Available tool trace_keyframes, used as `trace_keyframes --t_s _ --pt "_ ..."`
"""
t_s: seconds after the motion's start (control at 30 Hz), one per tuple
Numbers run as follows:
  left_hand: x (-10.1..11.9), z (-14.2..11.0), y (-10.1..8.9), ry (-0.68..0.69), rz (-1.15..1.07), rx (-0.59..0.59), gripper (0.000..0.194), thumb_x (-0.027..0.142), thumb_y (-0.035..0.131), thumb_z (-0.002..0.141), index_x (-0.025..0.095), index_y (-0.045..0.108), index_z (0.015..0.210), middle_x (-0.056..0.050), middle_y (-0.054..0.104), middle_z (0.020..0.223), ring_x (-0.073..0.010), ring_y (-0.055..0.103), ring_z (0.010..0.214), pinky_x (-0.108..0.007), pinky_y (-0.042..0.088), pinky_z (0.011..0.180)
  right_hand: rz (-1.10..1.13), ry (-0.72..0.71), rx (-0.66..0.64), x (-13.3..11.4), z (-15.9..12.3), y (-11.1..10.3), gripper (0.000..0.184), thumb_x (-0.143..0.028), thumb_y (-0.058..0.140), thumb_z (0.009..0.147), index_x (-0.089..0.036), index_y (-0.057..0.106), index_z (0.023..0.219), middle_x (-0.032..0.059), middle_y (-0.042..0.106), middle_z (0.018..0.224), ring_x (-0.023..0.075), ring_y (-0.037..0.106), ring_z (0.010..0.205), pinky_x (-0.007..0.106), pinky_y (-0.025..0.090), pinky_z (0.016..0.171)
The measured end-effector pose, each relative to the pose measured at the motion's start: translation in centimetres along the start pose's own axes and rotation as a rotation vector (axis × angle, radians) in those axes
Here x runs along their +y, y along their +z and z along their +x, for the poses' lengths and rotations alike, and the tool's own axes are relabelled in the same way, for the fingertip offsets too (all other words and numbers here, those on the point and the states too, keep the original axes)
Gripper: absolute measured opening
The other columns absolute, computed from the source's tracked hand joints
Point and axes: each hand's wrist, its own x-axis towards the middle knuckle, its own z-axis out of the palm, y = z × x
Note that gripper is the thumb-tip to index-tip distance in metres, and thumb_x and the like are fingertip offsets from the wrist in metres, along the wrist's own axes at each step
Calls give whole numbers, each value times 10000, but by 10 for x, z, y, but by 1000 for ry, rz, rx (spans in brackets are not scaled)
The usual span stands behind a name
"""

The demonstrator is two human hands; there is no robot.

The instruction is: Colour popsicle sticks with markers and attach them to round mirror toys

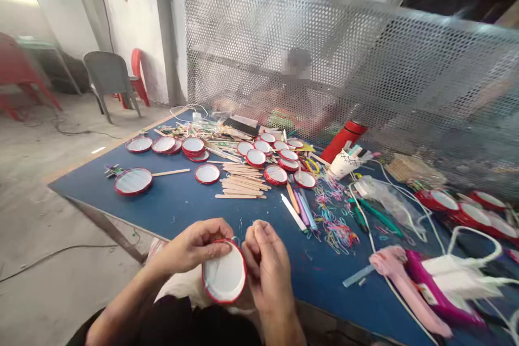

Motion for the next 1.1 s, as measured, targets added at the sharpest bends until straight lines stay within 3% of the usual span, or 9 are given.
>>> trace_keyframes --t_s 0.1,0.27,0.47,0.67,0.87,1.0,1.1 --pt "-3 1 -1 -18 20 25 359 518 699 895 180 577 903 57 503 723 -106 406 642 -231 325 593 -171 -55 23 -2 -2 -17 472 -548 818 789 -197 519 688 -92 408 581 33 249 435 169 207 398" --pt "-3 2 -1 -29 52 24 353 517 704 893 182 594 902 60 502 708 -106 406 633 -224 322 575 -408 -12 -102 -2 -5 -29 415 -576 824 776 -179 733 857 28 668 761 144 583 672 219 460 584" --pt "1 4 -1 -53 -38 -17 432 574 752 846 175 590 870 60 527 688 -95 421 613 -212 337 567 -350 41 -140 4 -1 -29 365 -521 859 755 -181 763 845 26 704 778 128 562 677 214 453 615" --pt "2 3 -2 -82 -72 -28 472 606 782 808 170 617 883 48 550 695 -97 450 623 -210 348 569 -333 23 -165 8 0 -29 363 -524 831 792 -182 712 802 -6 642 723 105 513 620 196 420 561" --pt "3 3 0 -54 -69 -4 463 600 774 817 167 620 873 58 532 683 -88 425 609 -206 346 562 -370 -3 -198 9 1 -33 338 -514 760 872 -195 773 986 56 721 855 188 643 824 263 514 723" --pt "1 2 -1 -36 -36 -2 400 540 772 844 162 646 869 56 537 688 -88 423 620 -200 351 560 -392 -22 -155 11 1 -31 344 -522 789 833 -183 736 820 32 685 763 151 588 688 245 481 630" --pt "0 2 -2 -53 -10 -27 382 526 764 853 165 648 901 40 565 738 -100 446 660 -206 362 575 -436 -54 -137 11 0 -25 383 -571 757 840 -192 707 816 19 662 748 142 557 659 235 464 591"
